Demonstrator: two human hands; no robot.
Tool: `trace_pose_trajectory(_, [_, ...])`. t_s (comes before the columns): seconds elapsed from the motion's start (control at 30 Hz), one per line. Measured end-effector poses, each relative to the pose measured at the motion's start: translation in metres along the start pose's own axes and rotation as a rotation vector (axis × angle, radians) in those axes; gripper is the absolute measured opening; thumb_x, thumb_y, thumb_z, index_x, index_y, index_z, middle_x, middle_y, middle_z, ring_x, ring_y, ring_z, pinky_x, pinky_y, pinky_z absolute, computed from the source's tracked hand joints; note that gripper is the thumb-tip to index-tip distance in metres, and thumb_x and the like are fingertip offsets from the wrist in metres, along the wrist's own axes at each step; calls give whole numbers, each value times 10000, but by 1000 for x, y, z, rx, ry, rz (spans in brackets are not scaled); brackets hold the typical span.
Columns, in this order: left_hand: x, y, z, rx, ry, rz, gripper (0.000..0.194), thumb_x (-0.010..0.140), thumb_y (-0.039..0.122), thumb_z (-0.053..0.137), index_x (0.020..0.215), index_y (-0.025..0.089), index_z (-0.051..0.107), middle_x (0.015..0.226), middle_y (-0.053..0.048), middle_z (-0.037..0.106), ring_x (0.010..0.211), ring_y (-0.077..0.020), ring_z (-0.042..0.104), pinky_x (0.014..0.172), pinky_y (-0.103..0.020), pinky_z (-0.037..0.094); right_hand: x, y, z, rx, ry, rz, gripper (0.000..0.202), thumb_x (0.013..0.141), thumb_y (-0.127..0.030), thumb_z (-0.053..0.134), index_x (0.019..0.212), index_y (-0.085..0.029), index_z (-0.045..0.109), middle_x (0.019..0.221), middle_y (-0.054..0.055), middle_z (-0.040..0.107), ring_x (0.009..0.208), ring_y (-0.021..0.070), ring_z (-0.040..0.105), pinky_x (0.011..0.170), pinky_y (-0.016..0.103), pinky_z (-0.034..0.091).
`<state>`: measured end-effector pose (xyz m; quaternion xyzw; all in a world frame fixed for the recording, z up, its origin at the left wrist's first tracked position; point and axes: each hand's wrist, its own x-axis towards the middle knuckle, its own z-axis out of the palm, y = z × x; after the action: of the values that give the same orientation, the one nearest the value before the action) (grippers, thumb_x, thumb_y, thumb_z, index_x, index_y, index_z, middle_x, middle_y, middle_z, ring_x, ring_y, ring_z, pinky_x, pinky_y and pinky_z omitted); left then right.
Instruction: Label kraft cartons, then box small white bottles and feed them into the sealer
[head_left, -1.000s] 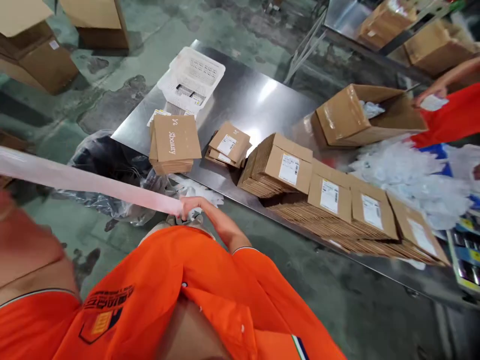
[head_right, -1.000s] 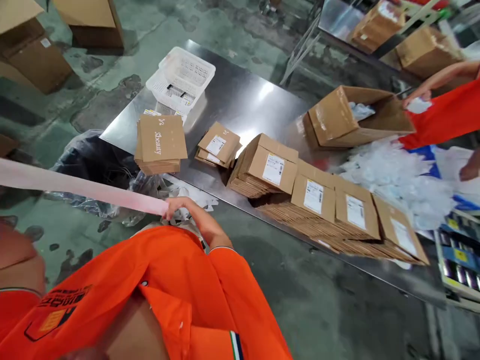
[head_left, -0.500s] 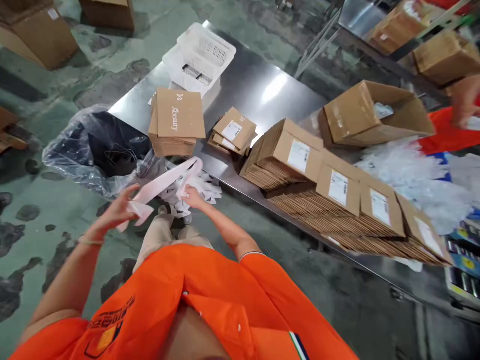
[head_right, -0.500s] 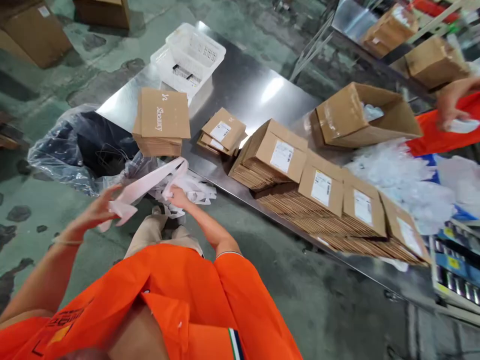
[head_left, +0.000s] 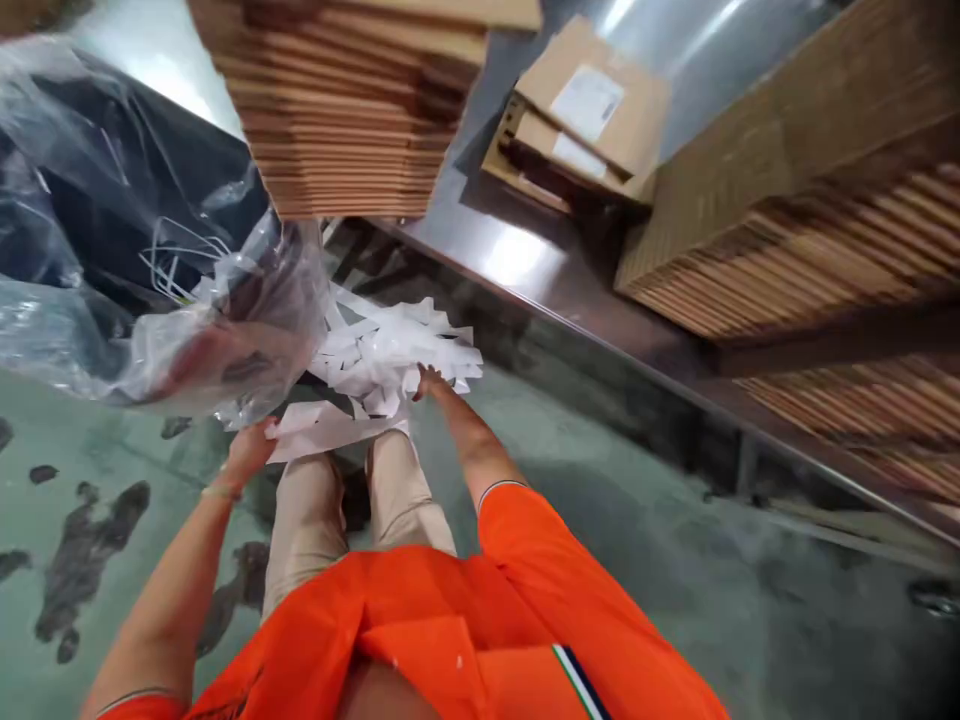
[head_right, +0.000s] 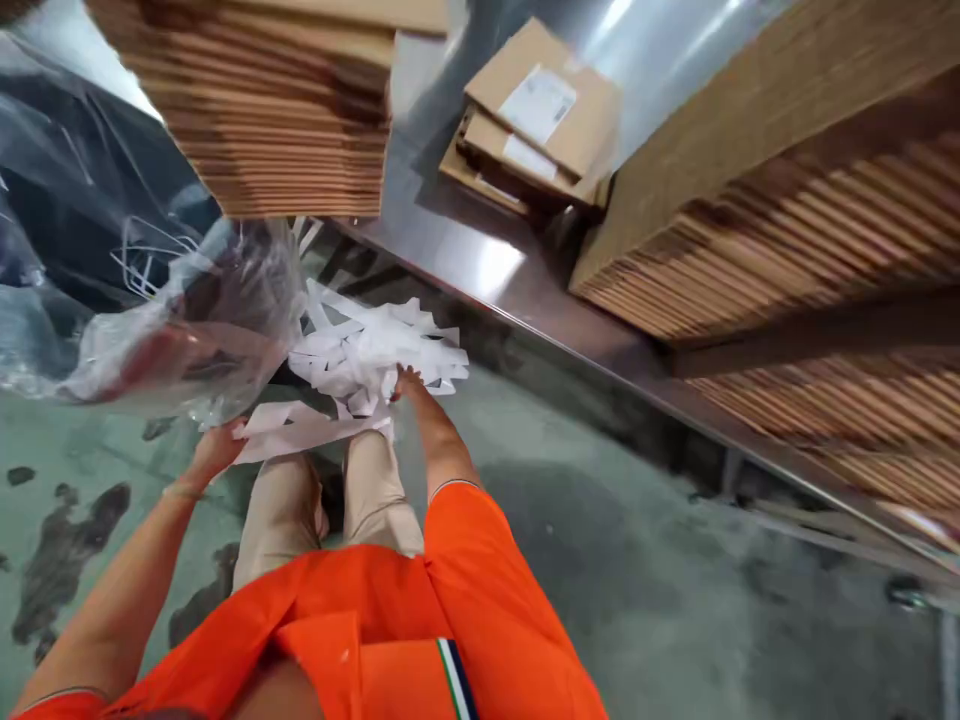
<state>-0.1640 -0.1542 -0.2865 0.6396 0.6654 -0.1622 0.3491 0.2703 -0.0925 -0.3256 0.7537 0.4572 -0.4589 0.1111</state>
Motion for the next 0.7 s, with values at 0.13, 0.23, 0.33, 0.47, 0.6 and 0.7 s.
trace_pose_trajectory(0.13, [54,-47,70,103,-18,-45,412,1083,196,620,1397,64,853,1148,-224,869,1117,-386,854,956,-389,612,131,-1,57,-217,15,36,1617,738,-258,1162,1982,-310,130,2002,326,-108,1869,573,46,1427,709,307])
trace_pose_trajectory(0.23, [85,-88,120,121,45,4,343,1020,196,644,1251,104,880,1089,-202,872,1053,-379,856,915,-395,637,216,-20,84,-396,-6,-59,1760,674,-347,1204,1974,-394,18,1969,252,-317,1856,612,-59,1415,778,279])
trace_pose_trajectory(0.33, [101,-126,165,65,167,85,290,933,162,641,1129,178,854,1055,-153,877,1072,-363,850,926,-391,665,273,-34,108,-536,-25,-165,1696,708,-338,1171,1972,-417,42,1973,216,-336,1850,625,-78,1390,821,287])
trace_pose_trajectory(0.47, [109,-153,201,-45,247,204,267,854,146,633,1023,228,823,1046,-118,871,1075,-348,848,935,-391,684,288,-22,150,-497,31,-260,1311,811,-201,1060,1923,-371,387,2040,224,-67,1855,591,46,1355,804,365])
trace_pose_trajectory(0.6, [111,-141,196,-104,230,413,195,866,183,620,885,227,809,931,-135,831,968,-351,810,927,-468,701,242,-2,173,-372,38,-333,533,990,-49,725,1514,-107,802,1707,313,637,1609,426,567,1238,500,553])
trace_pose_trajectory(0.7, [98,-104,170,-187,260,594,190,928,261,656,896,214,838,1212,-211,857,1173,-410,808,1059,-567,696,174,-7,159,-306,46,-409,339,932,11,630,1158,-94,860,1341,252,807,1283,345,731,1102,379,598])
